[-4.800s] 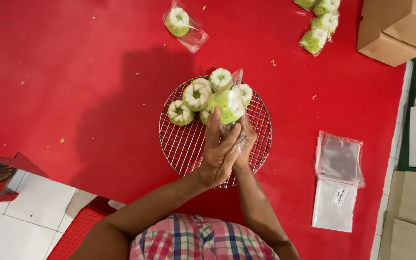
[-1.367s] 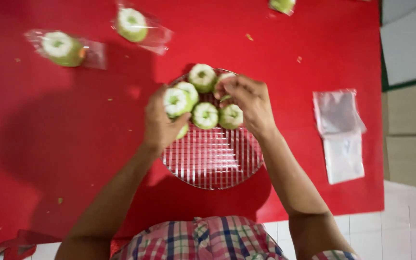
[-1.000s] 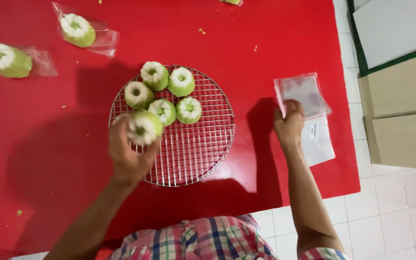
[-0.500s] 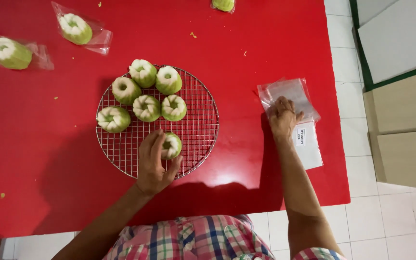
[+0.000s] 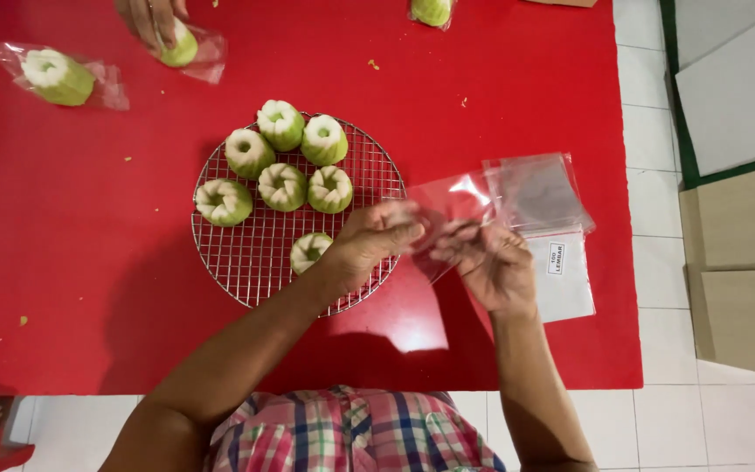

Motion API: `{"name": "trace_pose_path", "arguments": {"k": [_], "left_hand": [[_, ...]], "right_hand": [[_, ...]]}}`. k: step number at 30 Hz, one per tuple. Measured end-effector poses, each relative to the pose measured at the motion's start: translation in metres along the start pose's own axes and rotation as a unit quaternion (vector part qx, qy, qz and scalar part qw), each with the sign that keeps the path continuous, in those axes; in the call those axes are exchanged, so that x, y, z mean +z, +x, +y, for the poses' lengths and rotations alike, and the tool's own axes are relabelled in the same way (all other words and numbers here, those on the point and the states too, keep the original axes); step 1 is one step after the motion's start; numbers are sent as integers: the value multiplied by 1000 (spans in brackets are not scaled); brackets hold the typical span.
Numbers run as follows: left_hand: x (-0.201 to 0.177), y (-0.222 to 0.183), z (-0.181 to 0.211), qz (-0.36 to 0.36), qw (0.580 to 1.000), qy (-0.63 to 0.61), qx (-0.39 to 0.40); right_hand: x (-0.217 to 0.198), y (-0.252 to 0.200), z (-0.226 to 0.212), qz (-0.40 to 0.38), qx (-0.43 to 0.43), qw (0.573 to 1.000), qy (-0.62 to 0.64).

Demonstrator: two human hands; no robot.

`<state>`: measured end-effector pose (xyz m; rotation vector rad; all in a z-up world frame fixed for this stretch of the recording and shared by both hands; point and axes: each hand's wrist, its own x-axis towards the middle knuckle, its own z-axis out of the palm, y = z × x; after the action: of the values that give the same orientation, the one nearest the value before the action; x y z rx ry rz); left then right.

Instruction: The person is individually packaging green cakes into small plastic bags on a red table.

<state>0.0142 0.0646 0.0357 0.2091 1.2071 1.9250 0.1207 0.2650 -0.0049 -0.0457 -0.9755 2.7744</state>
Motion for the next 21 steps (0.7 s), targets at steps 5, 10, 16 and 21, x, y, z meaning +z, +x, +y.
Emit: {"name": "trace_pose_path", "arguments": {"k": [5,10,16,21], "left_hand": [[-12,3,-12,52,992,-9,117],[-42,6,-22,100,974,62,192],[-36,-21,4,122,963,137,199],[-33,-32,14,127,962,128,206]], "right_hand": [[20,1,2,-12,39,999,-15],[47,1,-7,-85,61,994,-12],[88,8,11,118,-88,948,-280],[54,13,23,120,-124,919,-356]]}}
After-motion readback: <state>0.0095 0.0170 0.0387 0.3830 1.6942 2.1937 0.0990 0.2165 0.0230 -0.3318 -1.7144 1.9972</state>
